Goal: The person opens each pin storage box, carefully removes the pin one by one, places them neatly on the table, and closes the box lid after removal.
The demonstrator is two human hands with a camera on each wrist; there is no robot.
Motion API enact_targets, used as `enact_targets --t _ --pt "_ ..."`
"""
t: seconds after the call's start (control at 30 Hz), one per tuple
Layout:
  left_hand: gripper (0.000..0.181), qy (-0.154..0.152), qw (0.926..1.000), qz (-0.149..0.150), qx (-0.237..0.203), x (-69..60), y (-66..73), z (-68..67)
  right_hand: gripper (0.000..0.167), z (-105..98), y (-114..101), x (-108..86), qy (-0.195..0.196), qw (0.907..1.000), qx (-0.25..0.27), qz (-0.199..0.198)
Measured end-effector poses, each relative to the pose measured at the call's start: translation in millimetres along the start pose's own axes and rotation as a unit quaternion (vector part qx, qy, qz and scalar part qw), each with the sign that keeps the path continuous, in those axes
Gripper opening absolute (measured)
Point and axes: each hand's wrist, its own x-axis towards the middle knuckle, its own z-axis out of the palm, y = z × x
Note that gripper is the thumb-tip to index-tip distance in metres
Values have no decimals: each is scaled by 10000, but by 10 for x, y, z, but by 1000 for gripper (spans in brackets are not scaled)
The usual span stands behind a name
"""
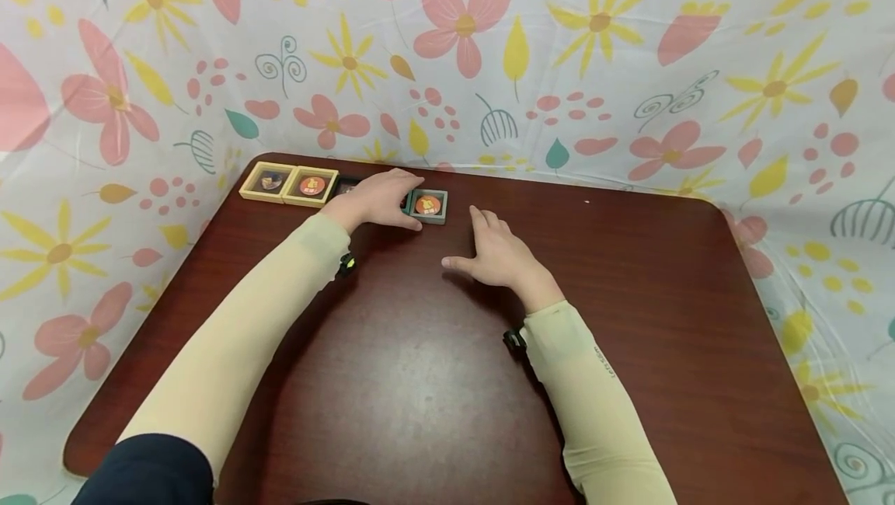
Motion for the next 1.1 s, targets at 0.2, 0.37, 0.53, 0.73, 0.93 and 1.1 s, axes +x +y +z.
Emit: enact_targets --t 0.2,0.37,0.53,0.73,0.93,1.1 --pt "95 -43 9999 91 -62 40 28 27 122 31 -26 73 -55 10000 -24 22" --pt "88 -42 9999 93 27 57 45 58 122 63 -45 153 -103 9999 -71 -2" --pt "79 -19 9998 105 189 105 34 69 120 51 -41 206 -72 10000 -44 -20" --pt "68 184 9995 194 156 94 49 80 121 56 -24 234 -115 9999 38 1" --pt "67 560 9969 496 258 40 102 100 119 59 13 228 -28 9998 202 -10" --pt "66 681 9950 698 203 -21 173 77 119 43 33 221 97 9993 357 -42"
